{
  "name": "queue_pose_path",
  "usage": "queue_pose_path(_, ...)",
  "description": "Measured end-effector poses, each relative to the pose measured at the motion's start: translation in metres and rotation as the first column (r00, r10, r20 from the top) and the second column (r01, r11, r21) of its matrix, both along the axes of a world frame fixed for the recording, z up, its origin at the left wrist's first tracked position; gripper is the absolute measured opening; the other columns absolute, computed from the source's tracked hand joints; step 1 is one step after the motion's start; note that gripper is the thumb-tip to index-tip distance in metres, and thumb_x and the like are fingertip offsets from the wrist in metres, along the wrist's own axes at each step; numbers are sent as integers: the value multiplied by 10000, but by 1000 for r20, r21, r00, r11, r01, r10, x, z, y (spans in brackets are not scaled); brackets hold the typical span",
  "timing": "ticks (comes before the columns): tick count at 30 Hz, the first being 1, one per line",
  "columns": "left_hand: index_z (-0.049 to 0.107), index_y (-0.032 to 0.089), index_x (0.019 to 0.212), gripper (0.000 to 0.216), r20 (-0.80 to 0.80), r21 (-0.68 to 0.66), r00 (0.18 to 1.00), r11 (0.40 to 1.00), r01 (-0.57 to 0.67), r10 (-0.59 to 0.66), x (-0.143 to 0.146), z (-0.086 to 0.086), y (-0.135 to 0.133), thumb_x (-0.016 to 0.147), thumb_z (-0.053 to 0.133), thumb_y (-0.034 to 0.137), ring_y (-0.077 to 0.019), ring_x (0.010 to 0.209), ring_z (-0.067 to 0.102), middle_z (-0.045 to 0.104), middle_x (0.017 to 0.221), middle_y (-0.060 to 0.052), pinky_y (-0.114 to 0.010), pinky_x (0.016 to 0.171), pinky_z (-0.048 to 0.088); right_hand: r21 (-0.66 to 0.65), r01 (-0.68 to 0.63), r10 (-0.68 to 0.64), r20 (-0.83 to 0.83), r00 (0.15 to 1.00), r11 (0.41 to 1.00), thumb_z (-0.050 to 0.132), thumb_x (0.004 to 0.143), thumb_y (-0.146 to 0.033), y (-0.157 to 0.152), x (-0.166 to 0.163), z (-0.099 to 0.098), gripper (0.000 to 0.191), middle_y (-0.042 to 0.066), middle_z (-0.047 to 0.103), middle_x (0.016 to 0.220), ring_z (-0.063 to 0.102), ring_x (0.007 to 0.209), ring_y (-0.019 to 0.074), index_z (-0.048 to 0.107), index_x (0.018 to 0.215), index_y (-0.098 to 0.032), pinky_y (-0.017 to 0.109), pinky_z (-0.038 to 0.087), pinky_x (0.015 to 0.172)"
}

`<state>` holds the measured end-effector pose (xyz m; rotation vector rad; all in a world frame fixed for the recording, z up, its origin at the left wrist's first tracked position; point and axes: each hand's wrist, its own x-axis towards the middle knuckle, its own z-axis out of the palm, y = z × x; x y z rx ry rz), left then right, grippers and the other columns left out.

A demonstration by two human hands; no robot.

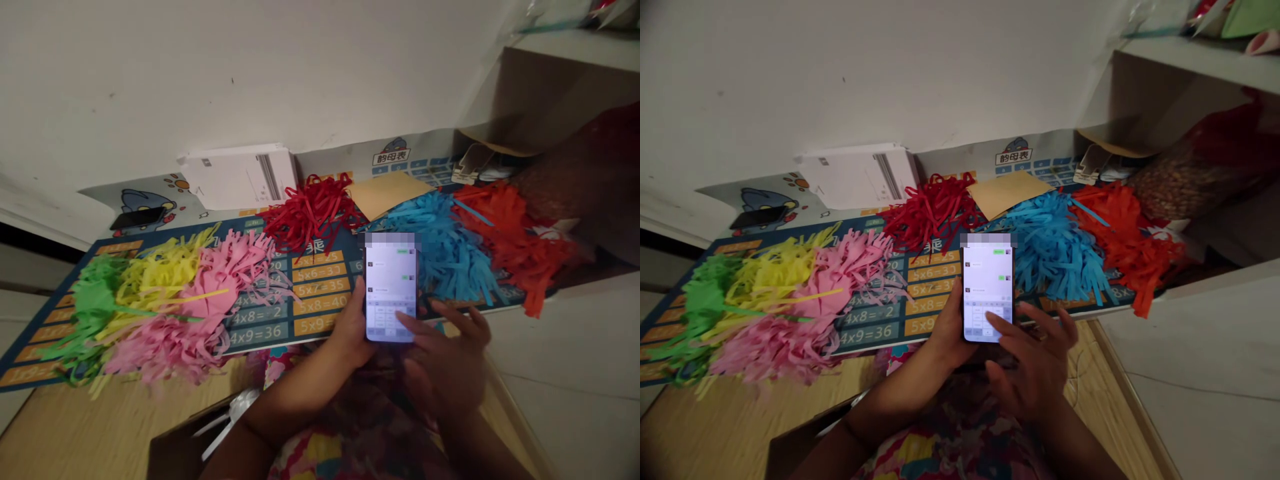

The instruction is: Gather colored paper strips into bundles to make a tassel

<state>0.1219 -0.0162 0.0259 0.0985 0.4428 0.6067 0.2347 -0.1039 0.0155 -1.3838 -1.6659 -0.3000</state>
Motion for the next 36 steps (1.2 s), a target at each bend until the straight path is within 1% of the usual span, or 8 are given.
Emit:
queue_pose_path(4, 653, 70, 1271, 650, -40, 49, 998, 998, -43, 45, 0, 1, 0, 998, 338, 570, -276, 930, 725, 770, 1037, -159, -413, 961, 485, 11, 162, -162, -13, 987, 987, 512, 930, -356, -3, 16, -9, 154, 39, 741, 863, 579, 1139, 312, 616, 898, -248, 600, 274, 1087)
queue_pose_path(11, 656, 88, 1270, 600, -27, 26, 998, 999, -47, 48, 3, 1, -1, 1010, 349, 533, -254, 911, 729, 772, 1049, -137, -385, 960, 485, 28, 187, -186, -44, 982, 982, 522, 928, -400, 2, 15, -9, 177, 55, 748, 897, 584, 1122, 303, 588, 902, -238, 589, 298, 1083)
queue_pose_path(15, 653, 79, 1269, 647, -1, 54, 1000, 998, -29, 29, 1, -2, 0, 992, 355, 582, -264, 921, 730, 768, 1050, -154, -397, 971, 483, 27, 204, -203, -49, 978, 979, 537, 905, -376, -2, 18, -11, 156, 35, 738, 846, 598, 1109, 303, 608, 884, -240, 590, 279, 1098)
queue_pose_path(18, 680, 68, 1213, 689, -3, 69, 1000, 998, -13, 13, -1, -1, 0, 987, 321, 612, -269, 896, 733, 771, 1024, -160, -401, 944, 497, 27, 179, -179, -23, 984, 983, 532, 905, -338, -4, 18, -13, 138, 17, 739, 798, 606, 1110, 295, 600, 833, -242, 580, 269, 1106)
queue_pose_path(24, 698, 63, 1179, 716, -25, 51, 1000, 999, -12, 13, -1, 4, -1, 1010, 235, 583, -263, 850, 733, 778, 981, -153, -406, 909, 505, 47, 149, -150, 13, 989, 988, 509, 930, -314, -4, 15, -11, 198, 0, 753, 835, 597, 1125, 262, 600, 770, -242, 556, 265, 1112)
queue_pose_path(27, 692, 65, 1193, 731, -8, 49, 1000, 999, 3, -3, 0, 4, -2, 1010, 215, 589, -267, 842, 735, 775, 1007, -158, -403, 882, 509, 46, 118, -119, 22, 993, 992, 511, 932, -315, -5, 16, -12, 236, 3, 747, 842, 589, 1141, 271, 623, 737, -243, 560, 253, 1111)
queue_pose_path(31, 668, 63, 1243, 704, -8, 49, 1000, 999, -2, 3, 0, 3, -3, 1007, 256, 583, -276, 870, 736, 776, 1013, -157, -410, 921, 493, 29, 111, -112, 9, 994, 993, 498, 935, -314, -6, 16, -13, 250, 20, 738, 840, 590, 1139, 282, 643, 746, -237, 566, 263, 1098)
queue_pose_path(36, 630, 63, 1303, 713, 16, 42, 1000, 999, 9, -9, -1, 3, -3, 999, 268, 597, -280, 850, 737, 776, 1019, -157, -422, 933, 489, 18, 40, -40, -5, 999, 999, 487, 935, -335, -7, 4, -3, 265, 6, 747, 852, 586, 1116, 277, 634, 732, -247, 539, 253, 1099)
